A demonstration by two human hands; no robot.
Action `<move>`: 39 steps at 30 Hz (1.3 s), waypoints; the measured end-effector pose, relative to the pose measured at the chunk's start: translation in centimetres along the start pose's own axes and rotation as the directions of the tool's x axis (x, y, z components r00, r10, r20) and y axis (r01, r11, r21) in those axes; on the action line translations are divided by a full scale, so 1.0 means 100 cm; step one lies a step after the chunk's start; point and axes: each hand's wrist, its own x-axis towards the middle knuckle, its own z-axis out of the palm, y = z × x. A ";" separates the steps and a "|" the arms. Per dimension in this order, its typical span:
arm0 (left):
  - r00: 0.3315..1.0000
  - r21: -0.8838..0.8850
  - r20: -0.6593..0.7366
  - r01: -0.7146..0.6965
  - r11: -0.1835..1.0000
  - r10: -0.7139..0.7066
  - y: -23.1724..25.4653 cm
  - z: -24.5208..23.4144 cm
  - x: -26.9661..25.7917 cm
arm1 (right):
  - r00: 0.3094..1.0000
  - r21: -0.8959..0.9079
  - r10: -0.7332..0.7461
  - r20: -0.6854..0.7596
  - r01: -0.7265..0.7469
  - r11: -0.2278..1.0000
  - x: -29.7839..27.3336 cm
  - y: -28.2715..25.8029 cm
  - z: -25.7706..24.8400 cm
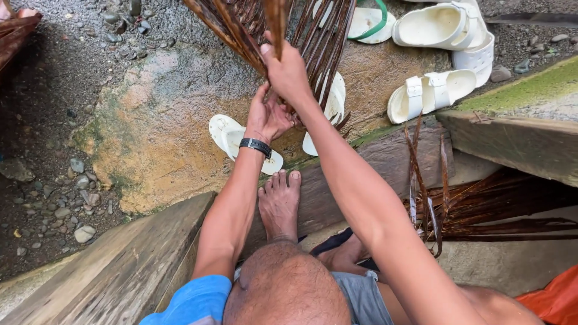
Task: The person sits on a low wooden platform and strips the leaflets from a palm frond by hand. They pull the leaflets off the central rachis and place them into a pile, repeating the process for multiple fronds.
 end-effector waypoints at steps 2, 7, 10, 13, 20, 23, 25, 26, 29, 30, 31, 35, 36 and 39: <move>0.996 -0.156 0.085 0.008 0.988 0.005 0.000 0.005 -0.006 | 0.999 -0.098 -0.035 0.041 0.039 0.994 -0.006 -0.006 0.004; 0.999 -0.140 -0.027 0.018 0.990 -0.022 0.009 0.042 -0.030 | 0.912 0.050 -0.410 -0.030 0.411 0.910 0.000 0.024 0.006; 0.998 -0.152 0.044 0.048 0.987 -0.041 0.006 0.038 -0.030 | 0.867 -0.002 -0.492 0.083 0.494 0.870 0.002 0.057 0.010; 0.995 -0.121 0.092 0.045 0.992 -0.034 0.009 0.049 -0.021 | 0.799 -0.087 -0.600 -0.039 0.595 0.799 0.008 0.057 0.014; 0.995 -0.107 0.092 0.035 0.994 -0.025 -0.001 0.038 -0.026 | 0.806 -0.196 -0.573 -0.148 0.544 0.816 -0.004 0.054 0.008; 0.994 -0.104 0.109 0.022 0.994 -0.010 0.000 0.044 -0.023 | 0.828 -0.170 -0.547 -0.120 0.526 0.833 -0.005 0.043 0.001; 0.993 -0.103 0.121 0.013 0.995 0.000 0.000 0.048 -0.022 | 0.837 -0.170 -0.536 -0.115 0.515 0.840 0.000 0.045 0.002; 0.994 -0.107 0.113 0.019 0.994 -0.007 -0.001 0.047 -0.023 | 0.863 -0.188 -0.490 -0.120 0.465 0.865 0.005 0.052 0.005; 0.994 -0.089 0.106 0.032 0.996 -0.023 -0.005 0.045 -0.020 | 0.870 -0.188 -0.476 -0.131 0.449 0.873 0.016 0.071 0.007; 0.994 -0.076 0.107 0.030 0.997 -0.021 -0.005 0.045 -0.018 | 0.849 -0.169 -0.513 -0.125 0.491 0.855 0.020 0.076 0.007; 0.993 -0.075 0.112 0.031 0.997 -0.023 -0.004 0.044 -0.014 | 0.848 -0.173 -0.515 -0.127 0.492 0.853 0.015 0.067 0.001; 0.993 -0.028 0.120 0.006 1.000 -0.002 0.002 0.028 0.001 | 0.881 -0.075 -0.471 -0.050 0.467 0.881 -0.016 0.024 -0.017; 0.991 -0.012 0.134 0.001 1.000 0.001 0.003 0.021 0.005 | 0.900 -0.054 -0.435 -0.037 0.432 0.900 -0.025 0.012 -0.021; 0.995 0.032 0.101 0.025 0.999 -0.028 0.002 0.002 0.023 | 0.890 -0.058 -0.454 -0.037 0.451 0.891 -0.029 0.010 -0.016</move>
